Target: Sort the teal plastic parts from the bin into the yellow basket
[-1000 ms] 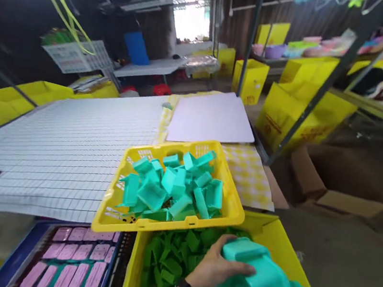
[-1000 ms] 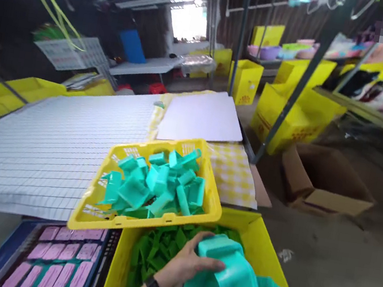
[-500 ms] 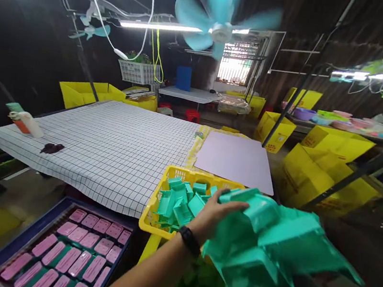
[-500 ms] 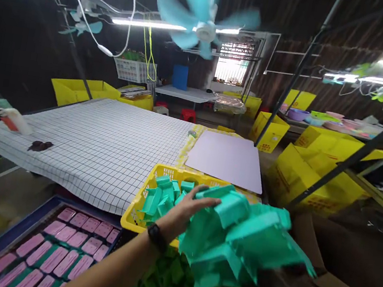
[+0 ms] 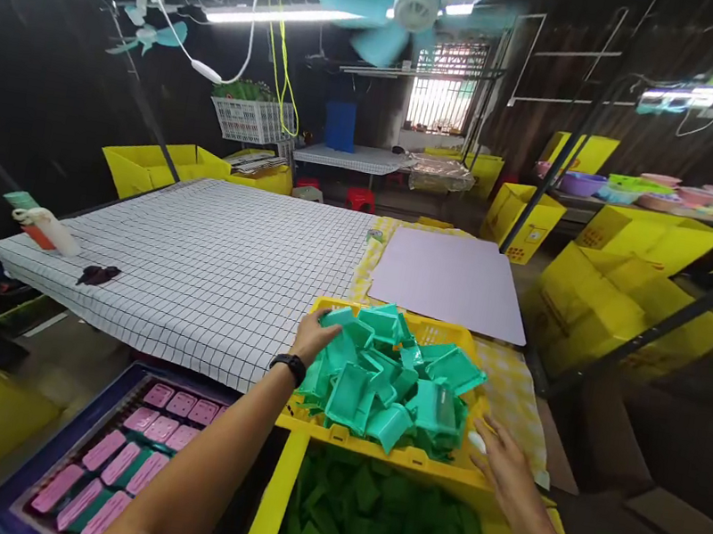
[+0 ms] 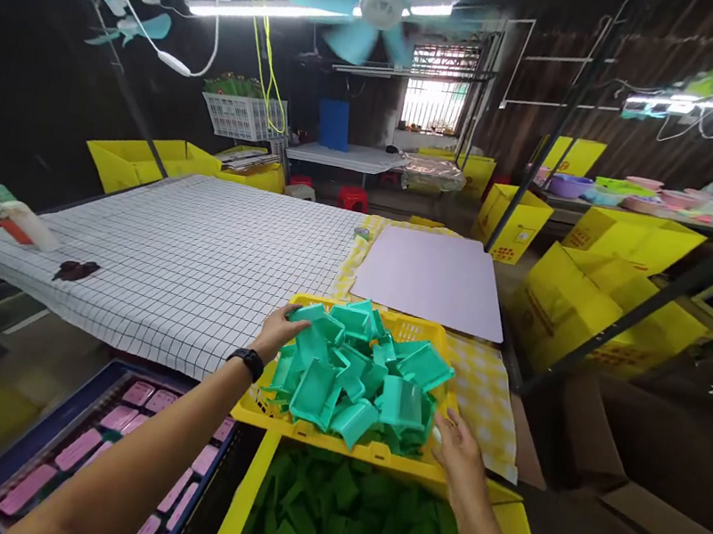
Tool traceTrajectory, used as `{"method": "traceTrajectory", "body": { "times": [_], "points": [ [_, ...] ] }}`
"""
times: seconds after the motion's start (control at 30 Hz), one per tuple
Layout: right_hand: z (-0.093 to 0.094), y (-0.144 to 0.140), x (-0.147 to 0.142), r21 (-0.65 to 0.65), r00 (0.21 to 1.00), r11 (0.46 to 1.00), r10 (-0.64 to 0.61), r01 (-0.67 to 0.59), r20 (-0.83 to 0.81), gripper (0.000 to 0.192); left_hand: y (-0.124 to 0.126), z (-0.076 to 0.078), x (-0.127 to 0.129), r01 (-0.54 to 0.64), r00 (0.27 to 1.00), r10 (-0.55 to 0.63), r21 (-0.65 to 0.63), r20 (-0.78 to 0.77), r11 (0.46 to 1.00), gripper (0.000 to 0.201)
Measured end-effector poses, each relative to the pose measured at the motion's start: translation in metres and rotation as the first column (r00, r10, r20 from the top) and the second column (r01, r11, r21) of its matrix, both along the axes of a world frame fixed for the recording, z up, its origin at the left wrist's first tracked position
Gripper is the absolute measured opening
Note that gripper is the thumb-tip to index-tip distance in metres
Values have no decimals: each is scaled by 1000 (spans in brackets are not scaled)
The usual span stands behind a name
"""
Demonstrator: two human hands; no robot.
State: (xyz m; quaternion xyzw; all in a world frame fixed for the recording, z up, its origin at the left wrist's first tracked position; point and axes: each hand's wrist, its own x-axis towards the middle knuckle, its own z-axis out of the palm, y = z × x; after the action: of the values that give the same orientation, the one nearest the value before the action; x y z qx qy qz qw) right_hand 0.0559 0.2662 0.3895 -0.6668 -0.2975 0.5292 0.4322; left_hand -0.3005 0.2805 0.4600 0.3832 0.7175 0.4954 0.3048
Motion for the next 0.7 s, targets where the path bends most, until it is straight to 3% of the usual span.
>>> {"method": "traceTrajectory", "body": {
  "times": [0.17,0.3,0.4,0.47,0.53,0.57,0.63,0.67,0.7],
  "points": [
    [-16,-41,23,120,986,991,-82,64,147,70,-5,-4,-19,-137,976,124,-65,-177,988,35],
    [-39,-101,52,80,949,987,-154,137,274,63,-23,3,-23,-215,928,194,-32,-318,976,31],
    [-68,-152,78,-5,938,982,-180,190,295,58,-58,1,-2,-208,885,223,81,-409,975,27],
    [-94,-183,93,-94,945,969,-198,229,261,55,-92,-9,25,-150,872,199,144,-448,978,28],
    [-124,-207,104,-214,949,935,-239,282,208,49,-133,-30,58,-3,887,66,136,-458,991,23],
    [-140,-216,108,-280,949,910,-264,305,174,45,-152,-46,76,157,897,-89,124,-433,980,22],
    [-174,-227,112,-403,944,855,-315,326,96,37,-183,-88,113,336,883,-318,-9,-346,942,20],
    [-192,-230,112,-457,939,828,-339,325,52,33,-192,-113,131,427,869,-454,-167,-197,889,22],
    [-211,-231,112,-504,932,803,-363,318,10,31,-195,-140,148,461,857,-500,-245,-129,853,23]
  ]
}}
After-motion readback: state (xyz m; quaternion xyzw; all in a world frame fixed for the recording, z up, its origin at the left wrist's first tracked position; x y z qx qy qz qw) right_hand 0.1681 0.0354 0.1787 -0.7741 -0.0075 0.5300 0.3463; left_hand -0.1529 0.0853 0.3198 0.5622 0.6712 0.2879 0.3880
